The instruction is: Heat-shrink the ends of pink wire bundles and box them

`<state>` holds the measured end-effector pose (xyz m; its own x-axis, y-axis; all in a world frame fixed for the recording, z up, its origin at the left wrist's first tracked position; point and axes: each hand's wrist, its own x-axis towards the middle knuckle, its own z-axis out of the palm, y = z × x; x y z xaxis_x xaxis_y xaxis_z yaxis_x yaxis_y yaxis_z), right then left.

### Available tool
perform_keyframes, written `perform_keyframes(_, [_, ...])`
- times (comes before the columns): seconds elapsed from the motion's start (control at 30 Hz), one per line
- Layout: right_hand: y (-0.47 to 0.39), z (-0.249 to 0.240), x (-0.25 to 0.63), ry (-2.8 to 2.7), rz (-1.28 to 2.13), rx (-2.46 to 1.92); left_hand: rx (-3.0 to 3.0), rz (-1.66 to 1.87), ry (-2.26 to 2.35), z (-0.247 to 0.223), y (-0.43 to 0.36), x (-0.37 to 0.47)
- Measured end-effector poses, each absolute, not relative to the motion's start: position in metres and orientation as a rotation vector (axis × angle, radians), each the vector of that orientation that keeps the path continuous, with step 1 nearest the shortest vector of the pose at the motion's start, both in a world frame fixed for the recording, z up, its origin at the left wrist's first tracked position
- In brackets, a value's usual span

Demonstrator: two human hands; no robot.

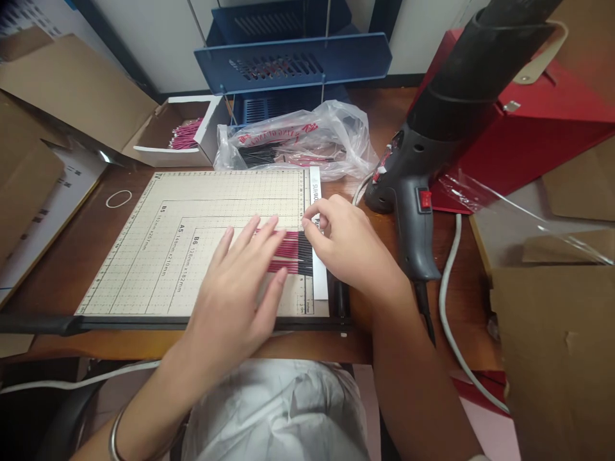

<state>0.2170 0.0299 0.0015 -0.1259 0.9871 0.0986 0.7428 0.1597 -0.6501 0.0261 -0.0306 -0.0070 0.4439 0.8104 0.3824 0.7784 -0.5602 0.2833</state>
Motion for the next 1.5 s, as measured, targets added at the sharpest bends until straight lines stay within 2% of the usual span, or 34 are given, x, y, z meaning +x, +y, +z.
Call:
perform_keyframes(0.23, [0.030, 0.002, 0.217, -1.915, 0.618, -1.619, 2.399, 0.300, 1.513, -0.003, 0.000, 0.033])
perform_keyframes(0.43, [0.030, 0.002, 0.217, -1.923, 0.613, -1.611, 2.289, 0.172, 1.549, 0.003, 0.006, 0.037])
perform_keyframes(1.5, [0.029, 0.002, 0.218, -1.920, 0.616, -1.621, 2.132, 0.268, 1.574, 0.002, 0.019, 0.035])
